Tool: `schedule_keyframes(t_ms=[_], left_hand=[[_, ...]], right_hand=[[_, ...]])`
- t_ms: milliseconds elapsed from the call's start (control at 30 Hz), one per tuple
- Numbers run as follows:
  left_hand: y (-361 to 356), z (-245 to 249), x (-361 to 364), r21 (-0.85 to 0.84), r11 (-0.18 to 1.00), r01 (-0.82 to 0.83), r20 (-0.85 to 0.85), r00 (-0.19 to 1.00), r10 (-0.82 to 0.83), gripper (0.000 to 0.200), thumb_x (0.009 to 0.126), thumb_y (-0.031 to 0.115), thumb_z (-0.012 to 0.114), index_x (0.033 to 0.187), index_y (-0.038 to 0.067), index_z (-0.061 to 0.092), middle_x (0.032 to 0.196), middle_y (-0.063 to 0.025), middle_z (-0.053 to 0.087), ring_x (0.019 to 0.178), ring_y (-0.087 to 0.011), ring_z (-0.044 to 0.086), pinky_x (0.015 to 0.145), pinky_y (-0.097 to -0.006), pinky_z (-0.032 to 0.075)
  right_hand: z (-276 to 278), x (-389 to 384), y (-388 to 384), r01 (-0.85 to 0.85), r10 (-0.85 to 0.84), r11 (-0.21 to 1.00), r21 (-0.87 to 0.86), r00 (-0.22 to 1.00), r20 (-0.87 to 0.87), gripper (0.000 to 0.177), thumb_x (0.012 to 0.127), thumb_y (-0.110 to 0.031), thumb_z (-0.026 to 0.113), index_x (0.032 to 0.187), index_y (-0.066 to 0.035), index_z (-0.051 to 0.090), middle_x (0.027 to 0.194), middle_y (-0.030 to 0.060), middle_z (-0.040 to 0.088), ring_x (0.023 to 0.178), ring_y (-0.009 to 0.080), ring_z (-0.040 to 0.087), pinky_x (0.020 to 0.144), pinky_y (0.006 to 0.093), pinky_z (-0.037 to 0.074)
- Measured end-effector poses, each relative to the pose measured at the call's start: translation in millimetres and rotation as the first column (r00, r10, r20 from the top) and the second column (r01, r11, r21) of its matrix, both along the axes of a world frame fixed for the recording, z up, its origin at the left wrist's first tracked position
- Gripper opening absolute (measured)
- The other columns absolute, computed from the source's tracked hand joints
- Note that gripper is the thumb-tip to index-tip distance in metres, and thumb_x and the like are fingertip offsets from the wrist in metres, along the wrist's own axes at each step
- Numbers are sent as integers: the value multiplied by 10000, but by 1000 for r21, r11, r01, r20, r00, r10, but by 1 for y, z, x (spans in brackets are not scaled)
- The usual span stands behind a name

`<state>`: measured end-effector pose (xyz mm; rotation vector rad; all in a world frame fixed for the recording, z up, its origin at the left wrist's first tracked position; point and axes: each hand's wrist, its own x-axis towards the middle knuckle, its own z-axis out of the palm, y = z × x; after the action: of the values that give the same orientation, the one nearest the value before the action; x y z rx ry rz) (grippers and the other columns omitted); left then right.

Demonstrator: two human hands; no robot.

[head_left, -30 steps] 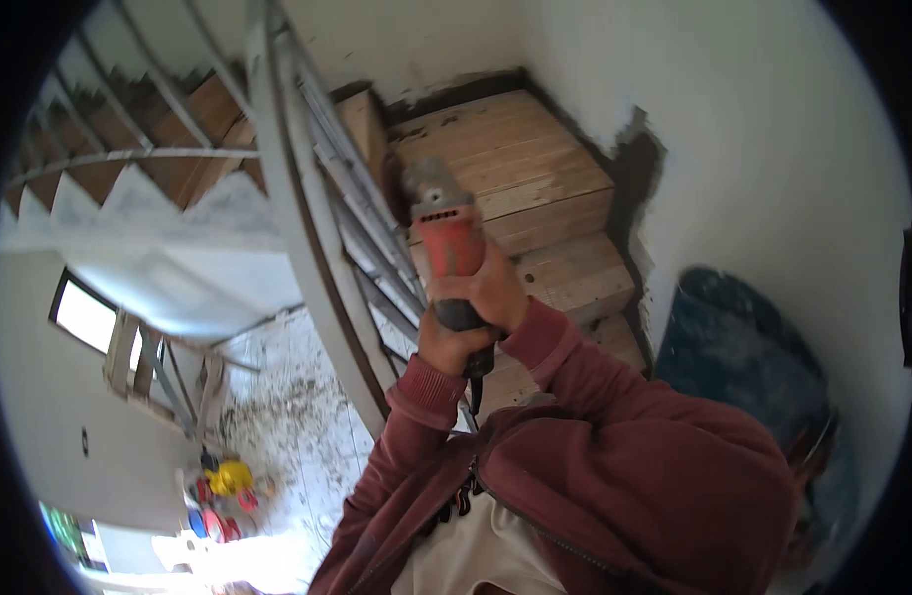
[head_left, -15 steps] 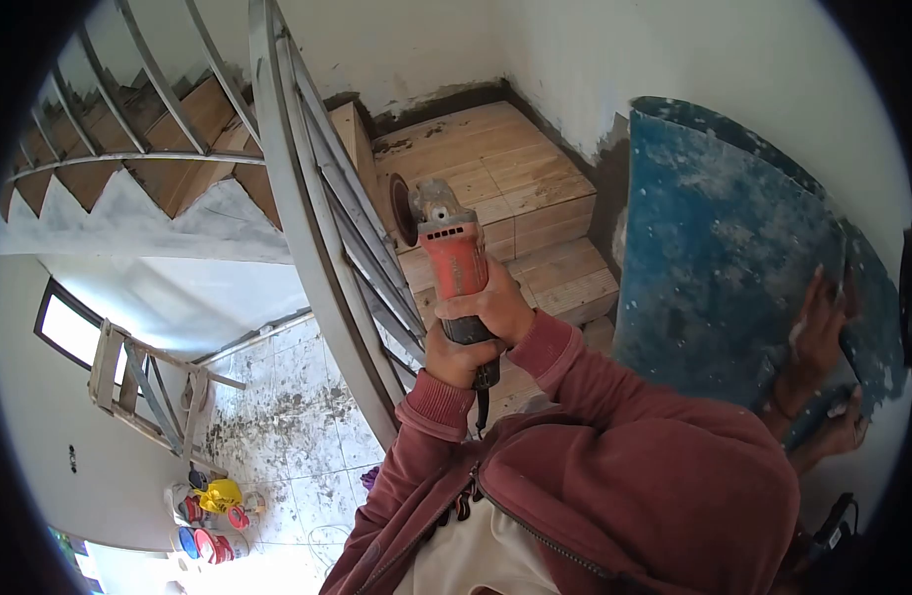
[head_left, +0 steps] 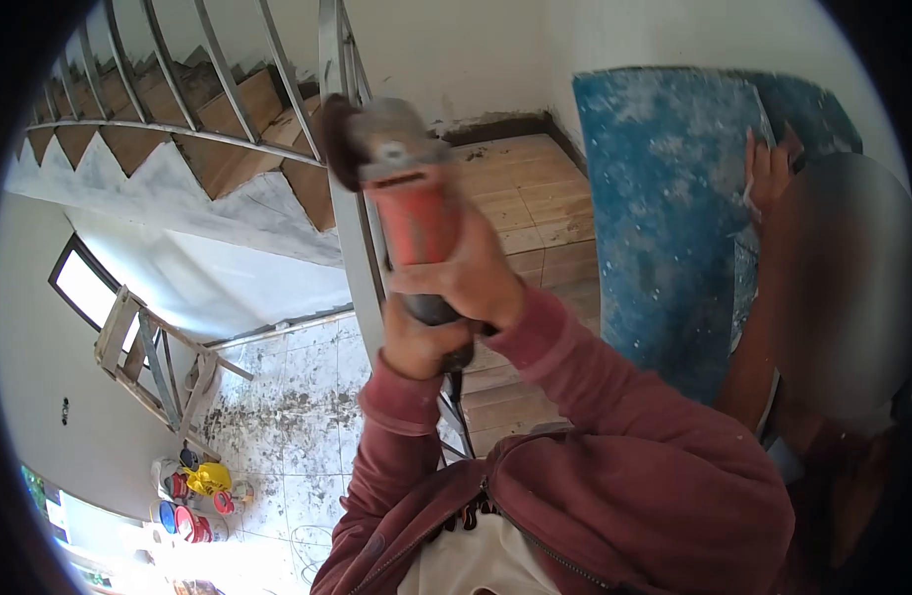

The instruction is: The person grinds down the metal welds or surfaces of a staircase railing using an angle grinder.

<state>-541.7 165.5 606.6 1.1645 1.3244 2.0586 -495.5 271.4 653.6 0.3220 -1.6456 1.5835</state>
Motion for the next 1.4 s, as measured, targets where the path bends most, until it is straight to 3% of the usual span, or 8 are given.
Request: schedule_keyframes(t_ms=[133, 167, 333, 567, 1000, 1067, 1133, 1400], left_hand=[[-52, 30, -13, 29, 987, -161, 104, 982, 157, 420, 626, 16, 664, 1033, -41, 576, 915, -109, 653, 801, -222, 658, 712, -314, 538], [-63, 29, -17, 96, 975, -200, 131, 974, 187, 461, 636, 30, 666, 1076, -52, 553, 934, -122, 649, 822, -227, 656, 715, -315, 540], [-121, -36, -63, 296, 859, -418, 225, 904, 363, 493, 674, 34, 613, 1144, -67, 507, 1017, -162, 617, 874, -247, 646, 753, -343, 550], [-155, -86, -58, 240, 741, -627, 386, 762, 519, 496, 757, 158, 627, 1177, -83, 518, 1063, -189, 622, 927, -283, 648, 817, -379, 554], [-157, -108, -47, 210, 793, -572, 581, 725, 370, 538, 708, 116, 568, 1212, -45, 471, 1018, -165, 597, 877, -261, 638, 773, -348, 554], [-162, -122, -51, 212, 836, -506, 536, 776, 333, 518, 754, 196, 624, 1185, -66, 505, 1103, -197, 599, 993, -308, 623, 886, -407, 529], [-157, -113, -43, 236, 764, -601, 595, 711, 375, 503, 714, 95, 612, 1180, -49, 489, 1018, -166, 599, 859, -258, 641, 761, -356, 559], [-161, -124, -58, 242, 766, -595, 561, 730, 389, 448, 735, 65, 619, 1152, -53, 502, 1021, -157, 602, 863, -242, 643, 741, -340, 562]], right_hand=[[40, -33, -51, 37, -58, 994, 98, 975, 216, 784, 493, -175, 844, 1160, 54, 500, 1078, 180, 596, 1007, 272, 592, 907, 369, 462], [34, -58, -64, -74, 51, 992, 98, 975, 215, 857, 460, -216, 850, 1153, 98, 454, 1051, 258, 606, 998, 381, 605, 892, 378, 478], [27, -99, -126, -317, 170, 904, 286, 883, 438, 764, 458, -201, 845, 1076, 72, 488, 998, 252, 622, 974, 384, 610, 838, 391, 489], [-1, -113, -169, -496, 226, 782, 378, 791, 569, 729, 487, -228, 849, 1045, 75, 490, 980, 252, 622, 961, 362, 618, 835, 372, 481], [-27, -117, -180, -505, 169, 786, 356, 730, 663, 744, 482, -211, 842, 1070, 70, 484, 1003, 264, 619, 976, 391, 607, 852, 397, 479], [-28, -108, -180, -491, 158, 796, 353, 732, 662, 737, 483, -205, 842, 1066, 63, 480, 1003, 260, 615, 976, 392, 604, 850, 402, 478], [-30, -107, -181, -499, 169, 794, 348, 731, 662, 730, 484, -198, 842, 1061, 57, 476, 1002, 256, 611, 975, 392, 601, 847, 407, 477], [-25, -111, -177, -536, 209, 769, 348, 725, 656, 695, 495, -185, 836, 1032, 59, 469, 975, 253, 610, 946, 390, 607, 821, 405, 482]])
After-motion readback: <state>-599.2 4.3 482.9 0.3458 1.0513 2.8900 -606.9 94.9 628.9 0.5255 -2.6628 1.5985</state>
